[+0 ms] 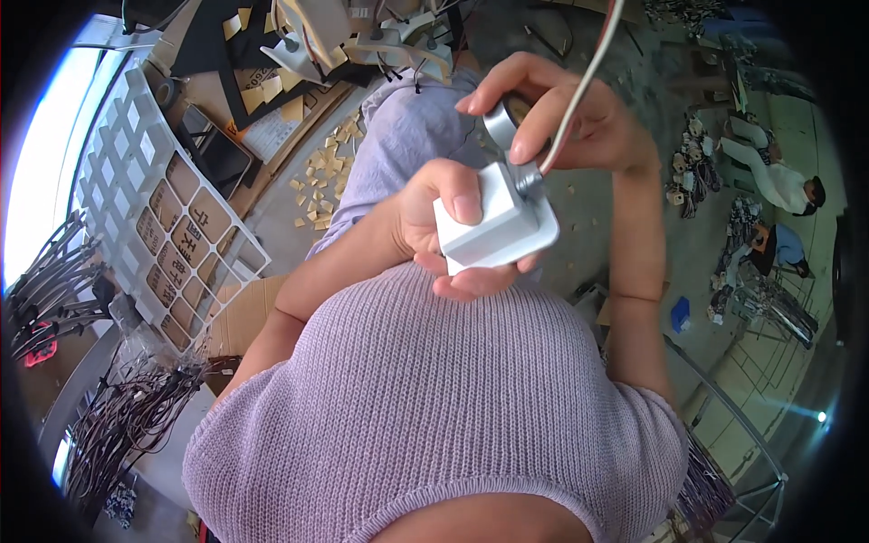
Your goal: Applying adhesive tape to secure a cable into a white plastic housing as part of a wiring assembly.
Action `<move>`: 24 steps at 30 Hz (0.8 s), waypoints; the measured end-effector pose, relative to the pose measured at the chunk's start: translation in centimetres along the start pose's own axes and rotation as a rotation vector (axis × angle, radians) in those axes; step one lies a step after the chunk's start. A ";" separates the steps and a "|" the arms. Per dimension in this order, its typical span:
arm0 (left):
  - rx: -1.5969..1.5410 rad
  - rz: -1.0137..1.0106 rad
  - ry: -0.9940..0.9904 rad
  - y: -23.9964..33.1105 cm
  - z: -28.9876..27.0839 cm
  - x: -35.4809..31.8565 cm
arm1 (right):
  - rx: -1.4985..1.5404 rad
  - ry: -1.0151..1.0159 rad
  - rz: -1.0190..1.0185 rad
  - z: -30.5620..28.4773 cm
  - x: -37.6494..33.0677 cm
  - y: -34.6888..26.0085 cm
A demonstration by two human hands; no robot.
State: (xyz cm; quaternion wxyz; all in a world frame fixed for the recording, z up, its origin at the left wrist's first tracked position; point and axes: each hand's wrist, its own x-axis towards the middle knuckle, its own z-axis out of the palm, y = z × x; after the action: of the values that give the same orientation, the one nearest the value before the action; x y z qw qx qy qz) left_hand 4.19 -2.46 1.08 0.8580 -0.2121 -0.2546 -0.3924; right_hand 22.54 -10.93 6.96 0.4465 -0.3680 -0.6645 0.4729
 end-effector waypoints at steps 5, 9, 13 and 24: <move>0.564 0.108 0.442 0.9 1.2 -1.3 | -0.302 0.082 0.172 1.0 -0.4 -2.8; 0.843 0.168 0.614 0.9 1.7 -1.2 | -0.318 0.111 0.323 1.8 -0.5 -4.2; 0.958 0.291 0.781 0.2 1.5 -0.9 | -0.636 0.145 0.431 2.8 -0.5 -4.5; 1.241 0.439 1.018 -0.2 2.1 -1.0 | -0.776 0.364 0.599 5.7 -0.2 -5.4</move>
State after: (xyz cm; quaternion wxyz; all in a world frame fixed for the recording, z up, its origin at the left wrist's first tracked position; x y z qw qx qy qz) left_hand 2.87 -0.82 2.11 0.8863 0.4582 0.0417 -0.0523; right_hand 16.87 -14.31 11.21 0.2310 -0.7565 -0.5681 0.2272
